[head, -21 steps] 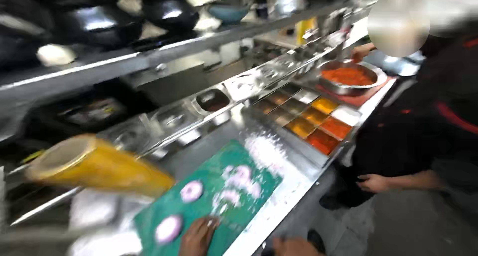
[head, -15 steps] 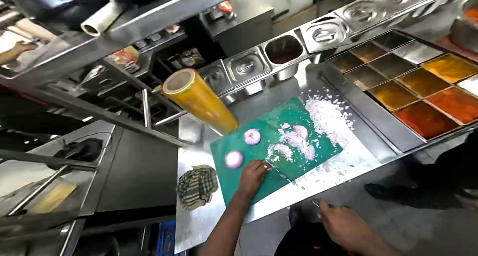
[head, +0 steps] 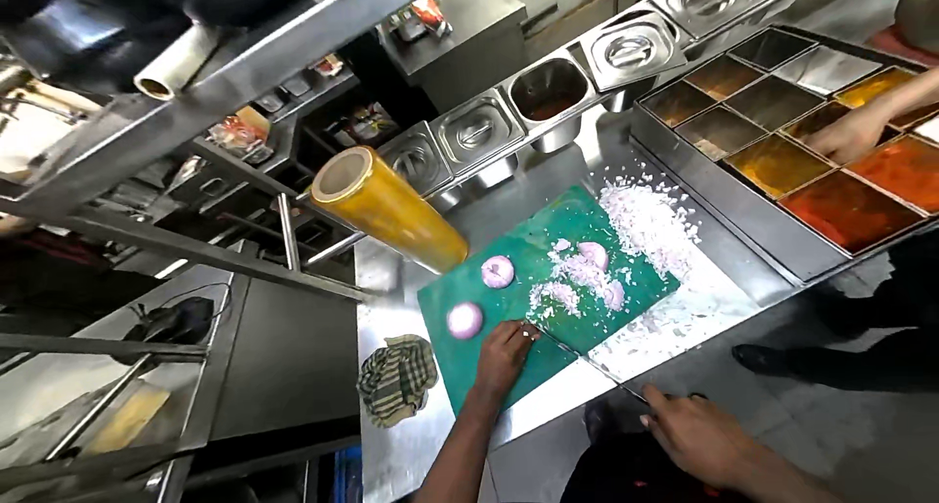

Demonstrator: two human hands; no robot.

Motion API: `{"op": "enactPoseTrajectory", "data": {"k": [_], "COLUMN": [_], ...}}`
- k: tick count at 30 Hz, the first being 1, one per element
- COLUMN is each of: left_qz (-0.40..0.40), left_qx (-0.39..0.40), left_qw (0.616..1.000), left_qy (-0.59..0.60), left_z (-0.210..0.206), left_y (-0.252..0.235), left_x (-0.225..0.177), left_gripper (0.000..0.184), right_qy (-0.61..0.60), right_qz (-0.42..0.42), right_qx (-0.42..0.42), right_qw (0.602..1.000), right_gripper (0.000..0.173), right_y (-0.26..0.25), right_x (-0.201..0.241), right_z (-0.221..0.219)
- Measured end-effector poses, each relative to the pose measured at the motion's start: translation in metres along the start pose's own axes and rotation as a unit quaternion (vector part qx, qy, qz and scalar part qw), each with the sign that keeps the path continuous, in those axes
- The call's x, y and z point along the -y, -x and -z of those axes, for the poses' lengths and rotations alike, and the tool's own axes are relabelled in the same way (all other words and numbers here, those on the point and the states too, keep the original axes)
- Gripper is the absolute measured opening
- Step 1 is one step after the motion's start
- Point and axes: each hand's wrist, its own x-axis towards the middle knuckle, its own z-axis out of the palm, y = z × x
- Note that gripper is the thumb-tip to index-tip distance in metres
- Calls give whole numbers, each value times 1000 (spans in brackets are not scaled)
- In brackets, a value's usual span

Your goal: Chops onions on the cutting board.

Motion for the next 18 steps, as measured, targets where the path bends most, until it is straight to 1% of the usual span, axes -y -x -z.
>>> {"op": "enactPoseTrajectory", "data": {"k": [1,3,4,5,7,9,10,11,12,13,14,15,16,17,18], "left_qz": [3,19,33,51,88,119,138,160,183,200,214,227,232,231,228], "left_qx": [0,4,3,-2,-31,-70,-70,-52,-12,36,91,150,204,246,275], "left_qw": [1000,1000,999,998,994,989,987,985,983,979,972,962,951,941,934], "left_qy": [0,-10,-20,-31,-49,-57,-45,-23,5,24,34,31,13,-5,-23], "left_z": [0,-3,-6,-10,-18,-26,-29,-31,-31,-32,-33,-36,-39,-43,-46], "left_y": [0,-3,-7,-11,-22,-45,-60,-77,-96,-116,-136,-156,-173,-188,-200], "left_x": [0,-3,-6,-10,-23,-38,-46,-54,-62,-68,-72,-74,-75,-76,-74], "left_gripper": [13,14,15,14,15,22,26,30,36,47,63,79,90,92,89], "right_qy": [-21,-57,-64,-67,-67,-70,-80,-95,-105,-112,-118,-121,-116,-112,-114], "right_qz": [-5,-42,-61,-72,-80,-98,-118,-136,-145,-150,-154,-155,-151,-144,-139], "right_qx": [-29,-94,-135,-177,-244,-265,-257,-246,-247,-255,-262,-272,-289,-305,-316], "right_qw": [999,993,987,979,964,957,956,955,952,949,945,942,938,935,931], "right_gripper": [47,61,66,65,56,48,49,51,56,60,61,61,58,55,52], "right_y": [3,11,15,18,21,25,28,31,33,34,36,37,39,39,39], "right_x": [-3,-8,-9,-12,-19,-28,-33,-38,-44,-50,-55,-58,-60,-62,-63], "right_z": [3,18,27,35,49,62,67,72,73,73,72,70,68,64,61]}}
